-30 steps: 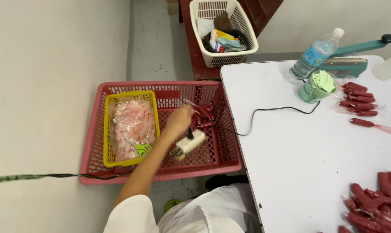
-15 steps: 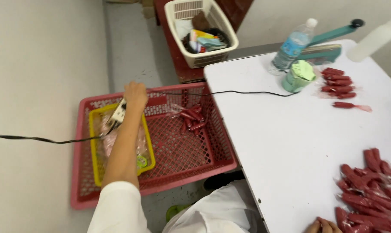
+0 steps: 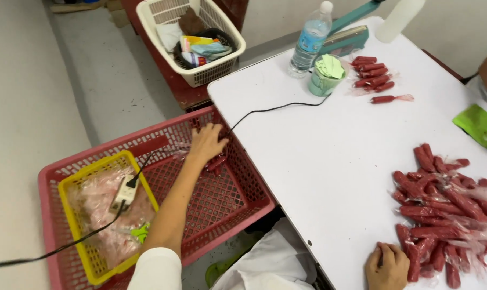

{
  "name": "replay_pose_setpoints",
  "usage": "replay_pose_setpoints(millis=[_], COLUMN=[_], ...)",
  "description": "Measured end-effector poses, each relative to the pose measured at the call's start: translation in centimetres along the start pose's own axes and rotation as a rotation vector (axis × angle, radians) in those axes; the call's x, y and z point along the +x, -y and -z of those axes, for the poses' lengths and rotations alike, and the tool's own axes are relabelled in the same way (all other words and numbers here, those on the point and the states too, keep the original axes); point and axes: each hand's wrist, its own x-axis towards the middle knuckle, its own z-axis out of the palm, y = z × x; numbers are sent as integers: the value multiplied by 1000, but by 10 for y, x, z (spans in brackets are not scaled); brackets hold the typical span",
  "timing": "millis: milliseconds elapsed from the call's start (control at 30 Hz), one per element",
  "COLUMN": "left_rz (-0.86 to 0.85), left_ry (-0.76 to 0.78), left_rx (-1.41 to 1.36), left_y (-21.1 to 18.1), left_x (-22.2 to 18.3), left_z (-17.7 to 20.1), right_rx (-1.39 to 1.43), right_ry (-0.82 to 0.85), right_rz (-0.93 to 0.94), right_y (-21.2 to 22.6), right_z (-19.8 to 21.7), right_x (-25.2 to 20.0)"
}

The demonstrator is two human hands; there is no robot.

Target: The person is packaging small red sausages by hand. They pick up sausages from a pile on a white table, place them into clear plastic bags, and then move the filled bags into a red basket. A heat sealer is visible on the table but is not used in the clip.

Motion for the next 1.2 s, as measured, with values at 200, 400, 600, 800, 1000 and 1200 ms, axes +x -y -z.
replay_pose_setpoints(millis=[200,400,600,800,1000,1200], left_rz=[-90,-554,-1235,-1163,-1164,-1095], left_ry=[-343,-319,-8,-169,-22,659], left_rx=[289,-206,-649,-586,-779,-902], left_y=[-33,-154,-360,-543,-532,-452], left_x=[28,-5,-74,-93,-129,-164], left_z=[-38,-29,-107,-167,-160,-80], right_rx=[166,-1,99,164,116,-178], right_ry=[124,-35,-50,35,65,88], right_rz=[-101,-328,-702,-723,-487,37], right_y=[25,33,15,37,50,20], right_z=[31,88,132,158,181,156], right_x=[9,25,3,-16,29,79])
